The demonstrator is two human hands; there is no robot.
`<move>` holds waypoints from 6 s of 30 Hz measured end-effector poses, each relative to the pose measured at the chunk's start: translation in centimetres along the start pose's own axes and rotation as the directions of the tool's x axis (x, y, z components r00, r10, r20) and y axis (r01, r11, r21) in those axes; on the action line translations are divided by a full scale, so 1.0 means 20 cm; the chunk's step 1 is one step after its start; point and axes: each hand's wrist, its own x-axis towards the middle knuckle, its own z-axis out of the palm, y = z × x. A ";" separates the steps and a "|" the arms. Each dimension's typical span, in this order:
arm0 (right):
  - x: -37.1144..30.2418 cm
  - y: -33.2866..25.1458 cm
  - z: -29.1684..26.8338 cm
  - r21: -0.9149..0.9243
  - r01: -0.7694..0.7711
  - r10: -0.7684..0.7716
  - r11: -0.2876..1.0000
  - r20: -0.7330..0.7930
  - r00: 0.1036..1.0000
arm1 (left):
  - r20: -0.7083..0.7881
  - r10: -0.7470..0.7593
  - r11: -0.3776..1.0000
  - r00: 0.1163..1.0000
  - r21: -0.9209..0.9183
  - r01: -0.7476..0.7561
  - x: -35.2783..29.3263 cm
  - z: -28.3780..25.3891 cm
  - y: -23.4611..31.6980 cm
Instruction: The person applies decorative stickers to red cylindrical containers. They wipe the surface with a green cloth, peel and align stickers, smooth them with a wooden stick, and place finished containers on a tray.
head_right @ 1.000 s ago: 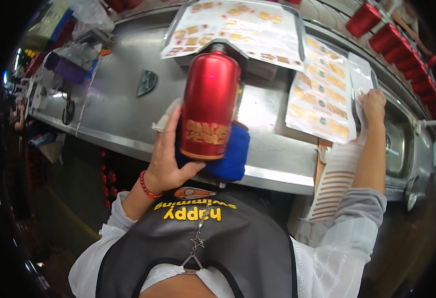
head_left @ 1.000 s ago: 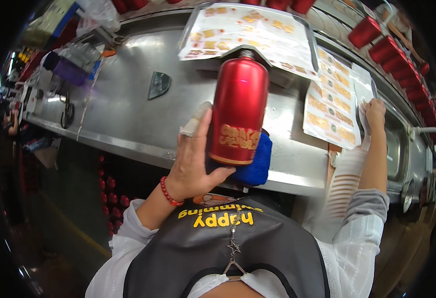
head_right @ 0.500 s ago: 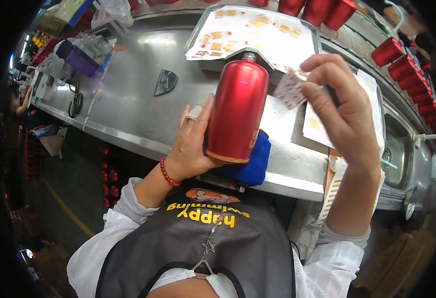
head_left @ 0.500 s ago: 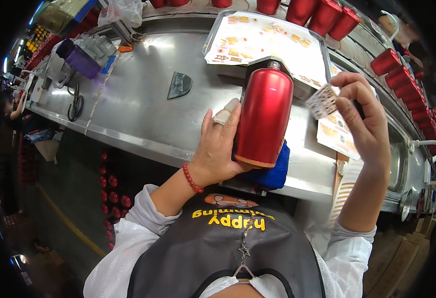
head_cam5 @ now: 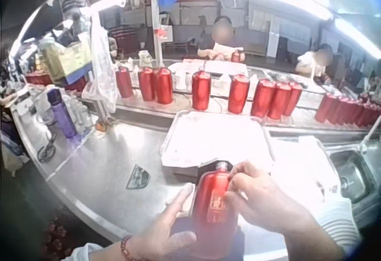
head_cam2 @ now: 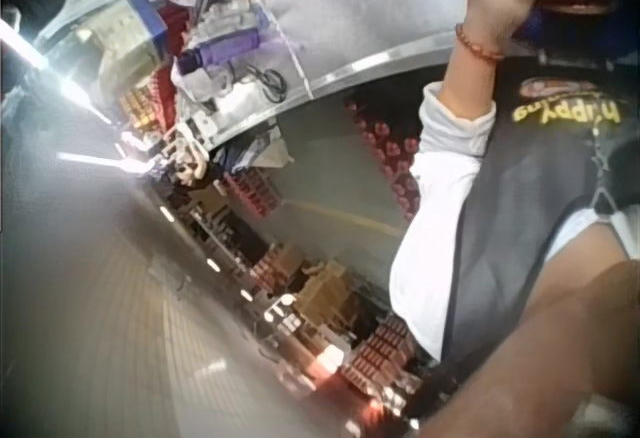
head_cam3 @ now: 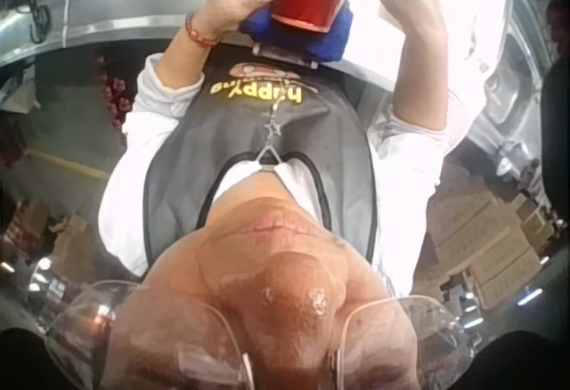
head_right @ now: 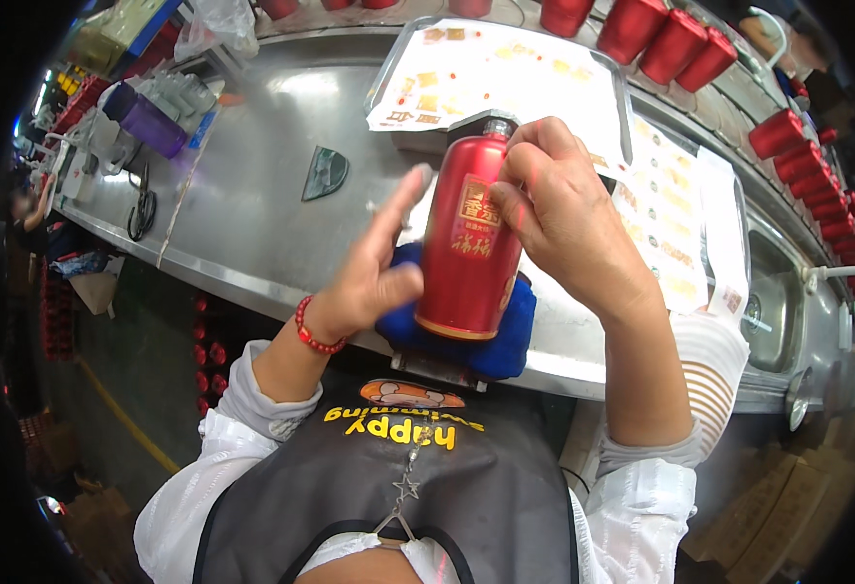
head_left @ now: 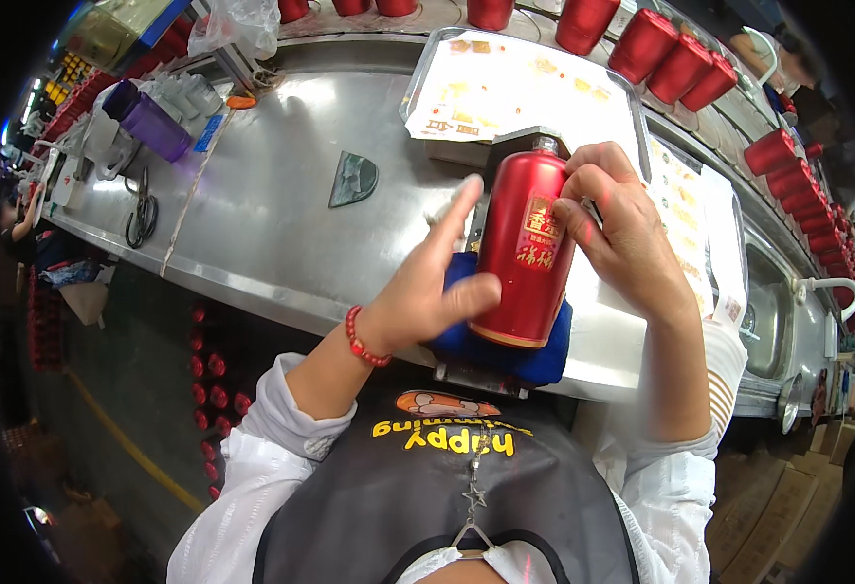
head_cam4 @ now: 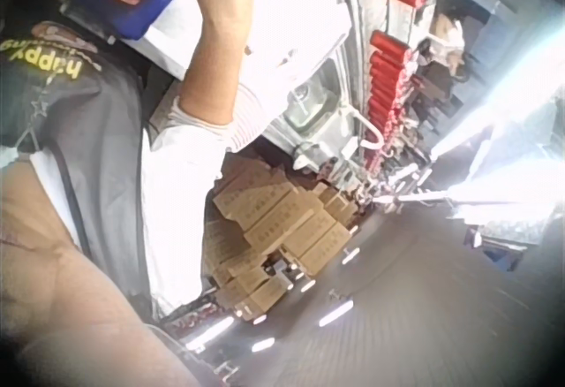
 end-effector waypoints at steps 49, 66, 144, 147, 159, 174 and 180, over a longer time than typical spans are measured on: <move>-0.34 -0.03 0.23 0.069 -0.170 0.179 0.983 -0.165 0.970 | -0.089 -0.133 0.970 0.987 -0.217 0.112 0.22 0.11 -0.05; -0.35 0.00 0.23 -0.032 -0.108 0.101 0.994 -0.185 0.977 | -0.097 -0.148 0.975 0.984 -0.181 0.129 0.22 0.13 -0.05; -0.09 -0.04 0.07 0.153 0.177 -0.166 0.972 -0.078 0.983 | 0.055 0.400 0.732 0.915 0.582 -0.355 -0.16 -0.08 0.02; -0.05 0.04 0.08 0.455 -0.148 0.174 0.878 -0.014 0.985 | 0.111 0.394 0.736 0.912 0.556 -0.386 -0.03 -0.14 0.06; 0.35 -0.13 0.05 0.135 -0.258 0.244 0.957 0.115 0.963 | -0.293 0.097 0.958 0.951 0.287 -0.009 0.25 -0.20 -0.08; 0.43 0.68 -0.17 0.144 -0.011 0.045 0.989 -0.235 0.971 | 0.236 -0.586 0.736 0.776 -0.247 0.631 0.72 -0.25 0.03; 1.49 1.84 -0.16 -0.309 -0.243 0.089 0.919 -0.437 0.895 | 0.100 -0.516 0.802 0.851 -0.292 0.520 0.47 -0.39 0.01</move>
